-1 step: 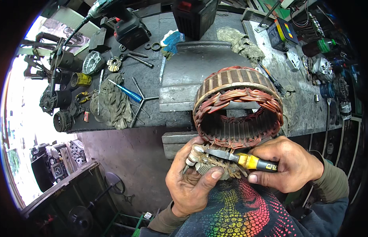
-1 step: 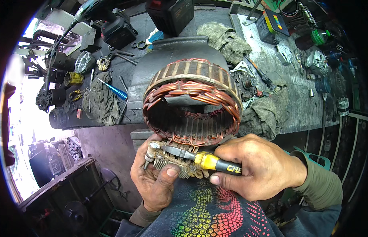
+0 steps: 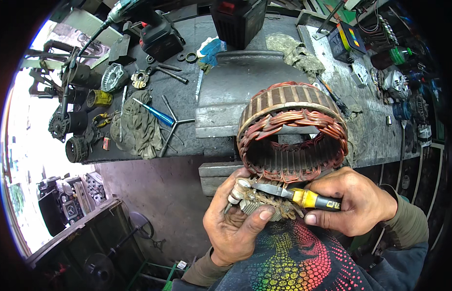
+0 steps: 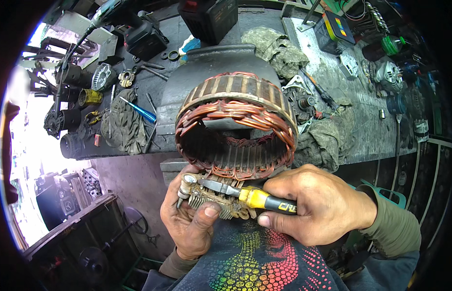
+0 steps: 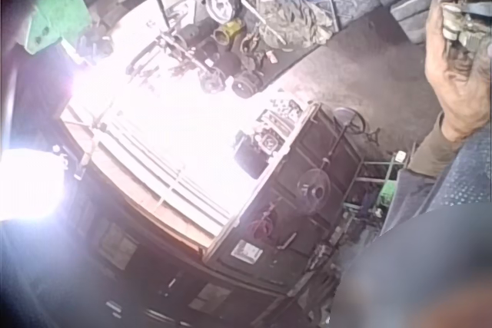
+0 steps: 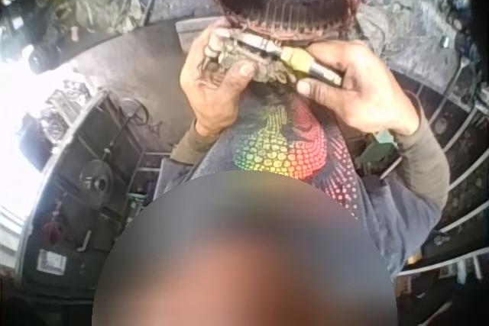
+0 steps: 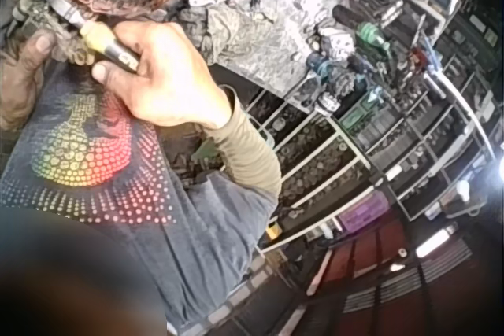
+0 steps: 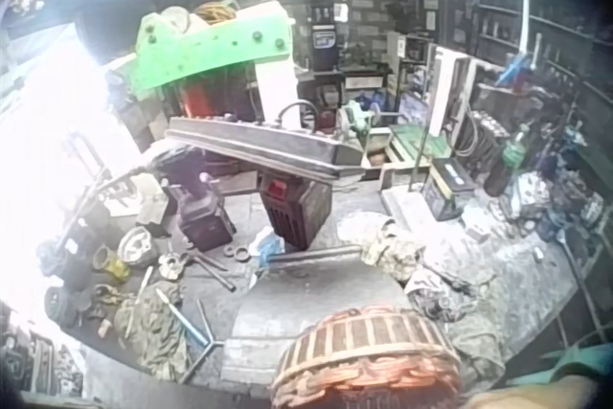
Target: The person uses pliers to cut and remove copper windings from a cylindrical electrical component, likely a stator. They repeatedly grip and pull sections of the wire to detach them from the core, working methodically around the circumference of the part.
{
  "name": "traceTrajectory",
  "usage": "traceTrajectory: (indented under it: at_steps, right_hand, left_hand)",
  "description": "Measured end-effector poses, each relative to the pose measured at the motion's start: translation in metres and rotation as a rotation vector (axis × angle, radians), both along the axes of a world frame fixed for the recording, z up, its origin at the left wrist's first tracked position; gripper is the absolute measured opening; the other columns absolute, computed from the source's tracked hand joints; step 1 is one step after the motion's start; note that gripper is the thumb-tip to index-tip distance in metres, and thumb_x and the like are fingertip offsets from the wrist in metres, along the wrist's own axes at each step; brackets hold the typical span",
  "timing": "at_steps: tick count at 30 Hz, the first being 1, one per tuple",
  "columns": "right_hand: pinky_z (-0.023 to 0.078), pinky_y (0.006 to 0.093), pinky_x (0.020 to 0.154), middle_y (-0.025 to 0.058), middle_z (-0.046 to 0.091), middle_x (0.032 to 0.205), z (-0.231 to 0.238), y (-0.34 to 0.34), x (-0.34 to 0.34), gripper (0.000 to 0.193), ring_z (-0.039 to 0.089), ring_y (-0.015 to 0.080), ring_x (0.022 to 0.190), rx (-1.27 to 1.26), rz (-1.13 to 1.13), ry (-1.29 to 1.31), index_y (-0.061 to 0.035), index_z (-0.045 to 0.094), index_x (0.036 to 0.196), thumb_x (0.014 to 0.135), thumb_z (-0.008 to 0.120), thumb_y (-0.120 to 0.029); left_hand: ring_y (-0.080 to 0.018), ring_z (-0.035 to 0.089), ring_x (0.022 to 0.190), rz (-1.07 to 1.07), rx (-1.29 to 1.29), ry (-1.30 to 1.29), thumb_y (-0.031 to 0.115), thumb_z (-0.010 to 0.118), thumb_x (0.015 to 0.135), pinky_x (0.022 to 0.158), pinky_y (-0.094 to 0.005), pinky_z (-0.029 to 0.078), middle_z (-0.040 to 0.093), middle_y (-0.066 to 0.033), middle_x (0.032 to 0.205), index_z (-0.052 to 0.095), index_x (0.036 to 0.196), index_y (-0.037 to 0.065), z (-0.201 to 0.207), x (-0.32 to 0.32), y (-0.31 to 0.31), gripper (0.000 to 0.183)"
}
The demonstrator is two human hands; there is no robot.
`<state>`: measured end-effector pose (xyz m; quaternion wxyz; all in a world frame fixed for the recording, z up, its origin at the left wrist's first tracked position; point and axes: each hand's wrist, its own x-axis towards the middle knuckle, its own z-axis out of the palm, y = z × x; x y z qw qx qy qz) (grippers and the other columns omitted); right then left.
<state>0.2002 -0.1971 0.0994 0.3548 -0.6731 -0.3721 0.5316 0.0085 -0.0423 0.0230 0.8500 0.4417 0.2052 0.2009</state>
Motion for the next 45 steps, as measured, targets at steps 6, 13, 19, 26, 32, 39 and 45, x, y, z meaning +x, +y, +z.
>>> traceTrajectory:
  at_steps: [6,13,19,26,32,39,45]
  right_hand:
    - [0.046,0.0385,0.059,0.0103,0.063,0.074,0.004,0.002,0.007,0.022,0.059,0.0217,0.062,-0.128,0.006,0.07,-0.0004,0.07,0.099,0.094,0.081,-0.019]
    - [0.048,0.0291,0.066,0.0012,0.069,0.08,-0.001,0.002,0.006,0.028,0.057,0.0067,0.071,-0.083,-0.032,0.16,-0.0009,0.076,0.116,0.097,0.082,-0.02]
    - [0.054,0.0354,0.082,0.0129,0.076,0.095,-0.004,0.001,0.012,0.037,0.066,0.0116,0.087,-0.054,0.014,0.197,0.0017,0.071,0.128,0.1,0.077,-0.022]
    - [0.053,0.0358,0.082,0.0133,0.077,0.096,-0.02,-0.003,0.013,0.043,0.066,0.0125,0.088,0.046,0.042,0.138,0.0019,0.072,0.129,0.101,0.076,-0.03]
    - [0.052,0.0406,0.074,0.0151,0.071,0.084,-0.015,-0.004,0.011,0.036,0.066,0.0222,0.078,-0.063,0.031,0.187,0.0029,0.073,0.113,0.099,0.076,-0.031]
    - [0.05,0.0526,0.071,0.0176,0.06,0.091,0.007,-0.005,-0.023,0.025,0.065,0.0387,0.085,0.126,0.032,-0.523,-0.0016,0.06,0.091,0.087,0.077,-0.02]
    - [0.043,0.0376,0.068,0.0134,0.057,0.096,0.007,-0.006,-0.051,0.022,0.058,0.0269,0.082,0.061,0.124,-1.147,-0.005,0.059,0.088,0.08,0.07,-0.023]
  left_hand:
    - [-0.0301,0.067,0.124,0.014,-0.006,-0.019,-0.005,0.078,0.093,0.107,-0.0402,0.057,0.062,-0.0289,0.139,0.036,0.155,-0.018,-0.007,0.003,0.002,0.075]
    - [-0.0291,0.068,0.123,0.027,-0.019,-0.038,-0.002,0.081,0.092,0.106,-0.0405,0.057,0.064,-0.028,0.136,0.039,0.153,-0.019,-0.01,0.003,0.002,0.076]
    - [-0.0278,0.068,0.121,0.025,-0.005,-0.046,-0.001,0.082,0.092,0.106,-0.0395,0.056,0.065,-0.0271,0.135,0.041,0.152,-0.019,-0.01,0.005,0.003,0.075]
    - [-0.0266,0.068,0.12,0.044,0.007,-0.037,0.0,0.084,0.09,0.106,-0.0388,0.056,0.066,-0.0259,0.134,0.043,0.151,-0.018,-0.012,0.004,0.001,0.076]
    - [-0.0251,0.069,0.119,0.052,0.028,-0.038,0.001,0.084,0.091,0.105,-0.0376,0.056,0.067,-0.0239,0.134,0.043,0.152,-0.017,-0.015,0.003,0.001,0.076]
    - [-0.0237,0.069,0.118,0.048,0.064,-0.028,0.003,0.082,0.094,0.104,-0.0355,0.056,0.065,-0.022,0.137,0.042,0.154,-0.016,-0.015,0.002,0.001,0.075]
    - [-0.0231,0.067,0.122,0.047,0.088,-0.022,0.007,0.08,0.096,0.107,-0.0353,0.053,0.065,-0.0217,0.137,0.042,0.153,-0.016,-0.012,0.006,0.0,0.072]
